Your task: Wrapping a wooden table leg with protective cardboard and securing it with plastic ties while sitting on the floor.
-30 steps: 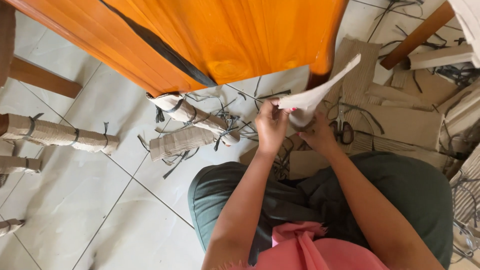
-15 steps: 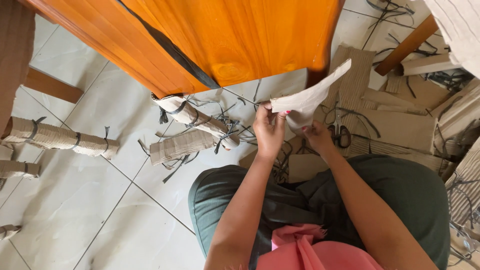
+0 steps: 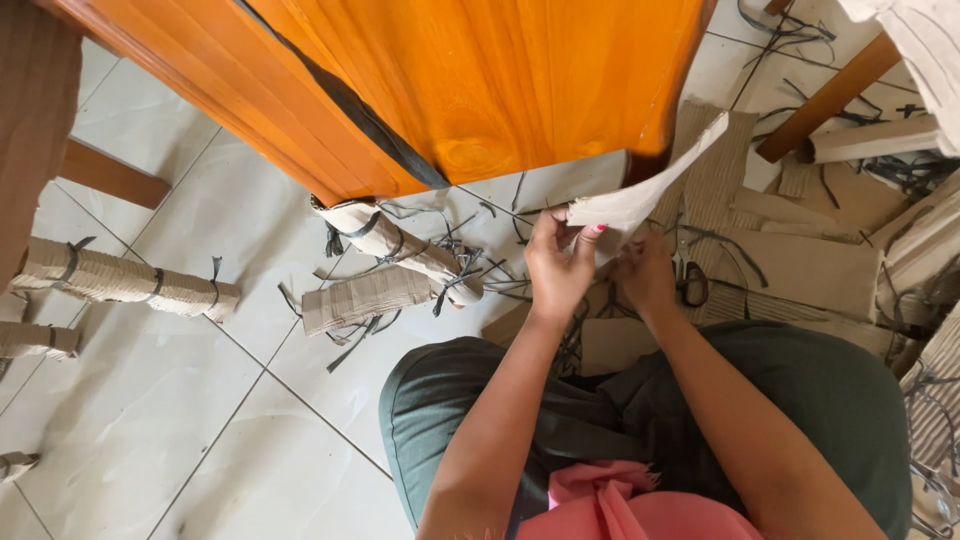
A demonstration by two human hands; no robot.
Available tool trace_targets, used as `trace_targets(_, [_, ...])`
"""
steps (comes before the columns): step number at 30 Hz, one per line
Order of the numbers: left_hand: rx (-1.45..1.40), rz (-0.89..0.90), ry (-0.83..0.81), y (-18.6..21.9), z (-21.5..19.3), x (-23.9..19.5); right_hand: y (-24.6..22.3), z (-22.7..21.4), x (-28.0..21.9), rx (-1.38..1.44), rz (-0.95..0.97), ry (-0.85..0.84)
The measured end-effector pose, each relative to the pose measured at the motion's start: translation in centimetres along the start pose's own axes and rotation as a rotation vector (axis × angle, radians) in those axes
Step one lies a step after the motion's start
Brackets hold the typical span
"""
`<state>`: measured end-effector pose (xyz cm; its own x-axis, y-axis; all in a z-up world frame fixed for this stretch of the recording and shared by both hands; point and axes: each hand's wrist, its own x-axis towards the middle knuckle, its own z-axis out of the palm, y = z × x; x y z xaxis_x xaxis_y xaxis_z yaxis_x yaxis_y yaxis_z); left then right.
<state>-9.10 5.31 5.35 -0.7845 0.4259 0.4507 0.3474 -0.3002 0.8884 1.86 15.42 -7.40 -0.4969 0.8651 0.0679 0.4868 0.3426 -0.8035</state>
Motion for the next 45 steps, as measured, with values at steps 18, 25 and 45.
trace_targets(18, [0.025,0.062,0.112,0.9,1.4,1.2,-11.5,-1.3,-1.4,0.400,-0.459,0.110])
trace_targets(25, [0.138,0.282,0.099,2.2,2.6,-0.4,-11.4,-0.7,-0.3,0.515,-0.473,0.088])
trace_targets(45, [0.219,0.163,-0.260,6.7,1.3,0.5,-21.7,-8.7,-4.5,0.619,-0.639,0.294])
